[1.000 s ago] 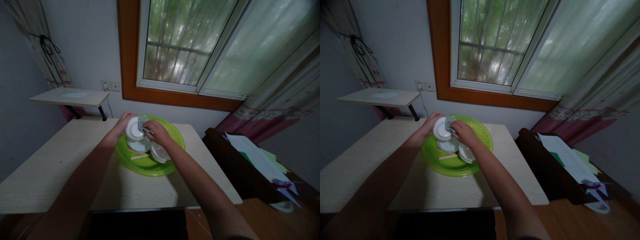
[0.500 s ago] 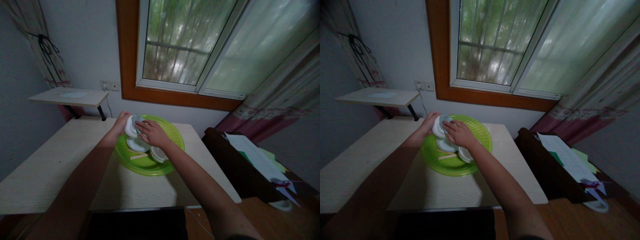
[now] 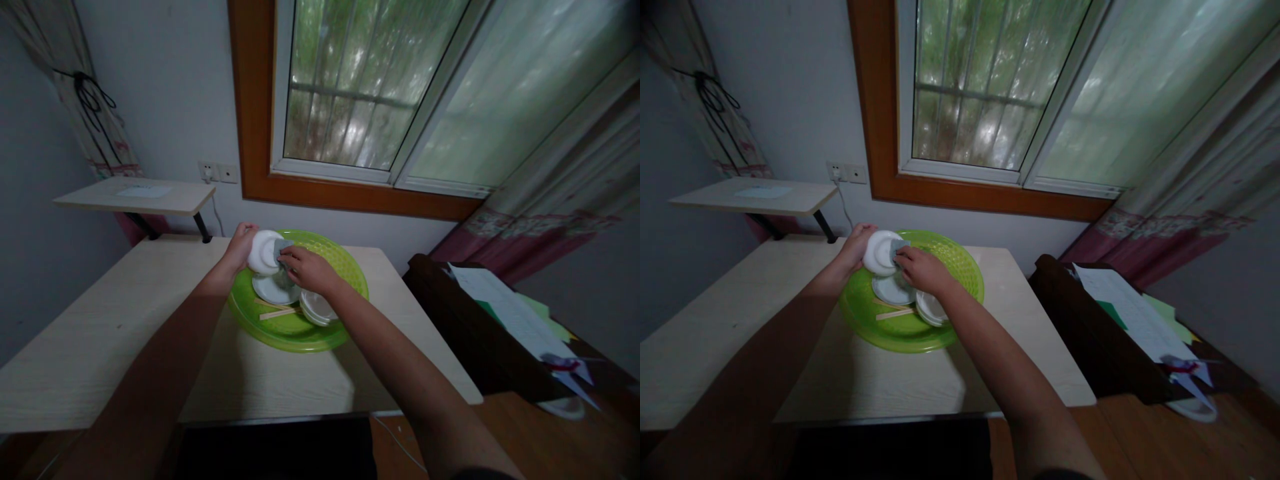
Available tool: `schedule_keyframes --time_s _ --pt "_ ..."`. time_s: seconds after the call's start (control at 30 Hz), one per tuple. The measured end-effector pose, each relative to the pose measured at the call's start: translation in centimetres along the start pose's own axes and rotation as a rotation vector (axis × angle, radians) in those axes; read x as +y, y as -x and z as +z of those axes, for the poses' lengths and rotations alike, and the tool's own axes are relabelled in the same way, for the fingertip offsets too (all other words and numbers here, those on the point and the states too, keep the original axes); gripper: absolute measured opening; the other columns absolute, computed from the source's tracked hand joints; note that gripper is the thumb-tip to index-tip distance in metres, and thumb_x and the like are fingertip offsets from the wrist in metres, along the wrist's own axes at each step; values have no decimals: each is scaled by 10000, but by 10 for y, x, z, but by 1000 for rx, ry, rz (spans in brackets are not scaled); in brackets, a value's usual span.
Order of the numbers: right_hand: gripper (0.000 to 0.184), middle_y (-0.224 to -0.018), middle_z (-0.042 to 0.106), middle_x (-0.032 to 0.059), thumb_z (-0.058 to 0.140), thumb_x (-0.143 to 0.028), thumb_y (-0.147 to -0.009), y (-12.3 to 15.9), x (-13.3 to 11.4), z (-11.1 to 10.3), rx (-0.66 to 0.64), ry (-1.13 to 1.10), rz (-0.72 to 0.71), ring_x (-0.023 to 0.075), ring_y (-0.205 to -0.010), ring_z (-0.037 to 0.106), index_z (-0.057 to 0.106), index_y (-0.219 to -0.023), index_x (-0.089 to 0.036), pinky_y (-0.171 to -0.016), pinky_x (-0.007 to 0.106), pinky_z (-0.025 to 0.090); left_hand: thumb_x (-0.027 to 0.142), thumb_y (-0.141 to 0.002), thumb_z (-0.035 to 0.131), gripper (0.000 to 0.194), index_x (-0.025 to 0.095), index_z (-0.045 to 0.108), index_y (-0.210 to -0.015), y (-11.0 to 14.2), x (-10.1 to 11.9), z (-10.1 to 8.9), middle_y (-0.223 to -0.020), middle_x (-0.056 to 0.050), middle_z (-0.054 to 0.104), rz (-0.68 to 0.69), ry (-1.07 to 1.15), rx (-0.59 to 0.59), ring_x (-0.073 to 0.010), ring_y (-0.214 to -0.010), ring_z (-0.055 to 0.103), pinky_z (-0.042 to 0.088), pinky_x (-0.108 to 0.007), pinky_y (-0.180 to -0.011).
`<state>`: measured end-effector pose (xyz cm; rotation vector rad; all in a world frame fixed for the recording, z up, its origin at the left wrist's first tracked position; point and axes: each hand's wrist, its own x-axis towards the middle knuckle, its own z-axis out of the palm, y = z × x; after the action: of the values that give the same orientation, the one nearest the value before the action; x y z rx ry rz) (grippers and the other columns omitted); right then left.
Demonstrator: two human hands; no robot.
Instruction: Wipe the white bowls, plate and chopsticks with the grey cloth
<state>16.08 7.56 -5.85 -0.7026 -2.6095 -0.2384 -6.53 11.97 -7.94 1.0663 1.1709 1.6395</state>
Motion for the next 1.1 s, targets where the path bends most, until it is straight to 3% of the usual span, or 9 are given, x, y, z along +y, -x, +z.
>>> schedule_keyframes --time_s 0.1,0.2,0.4,0.5,0.6,0.77,1.1 --pt "355 -1286 647 109 548 -165 -926 1 2 3 41 -108 -60 218 -1141 621 649 -1265 -194 -982 358 511 377 -749 664 273 233 526 -936 1 1 1 -830 4 566 2 -1 -8 -135 -679 535 425 -237 -602" --pt "347 -1255 673 93 535 -175 -936 0 3 0 148 -204 -33 210 -1165 622 657 -1256 -235 -1003 378 510 382 -748 670 300 230 534 -969 2 2 2 -838 -2 579 -8 -7 -26 -137 -666 542 415 -237 -578" --pt "350 -1236 675 97 492 -195 -932 3 12 -7 424 -258 218 219 -1184 604 645 -1244 -237 -1055 403 476 370 -752 680 313 226 552 -998 10 8 5 -809 -1 594 -30 -8 -154 -138 -628 557 403 -237 -530" --pt "349 -1214 673 113 486 -204 -912 3 15 -8 503 -267 371 235 -1140 613 630 -1230 -217 -1014 402 494 348 -743 691 320 229 556 -1008 16 13 7 -810 -4 618 -64 17 -241 -147 -627 579 424 -245 -533" --pt "335 -1167 681 115 495 -232 -896 2 16 -8 527 -308 461 231 -1032 638 612 -1208 -200 -929 375 528 331 -736 703 327 227 569 -1015 22 18 7 -819 -11 635 -95 32 -327 -152 -629 590 430 -250 -532" --pt "317 -1169 689 108 503 -239 -881 2 15 -6 522 -336 457 233 -1040 643 595 -1183 -202 -949 382 521 312 -737 702 282 215 592 -977 28 25 7 -792 -8 627 -128 44 -389 -147 -617 580 422 -248 -522" --pt "297 -1184 692 98 504 -218 -871 2 15 -5 449 -349 404 222 -1053 649 596 -1153 -210 -955 380 527 270 -677 708 187 185 629 -824 10 12 1 -777 -2 606 -143 109 -372 -135 -662 563 470 -243 -596"
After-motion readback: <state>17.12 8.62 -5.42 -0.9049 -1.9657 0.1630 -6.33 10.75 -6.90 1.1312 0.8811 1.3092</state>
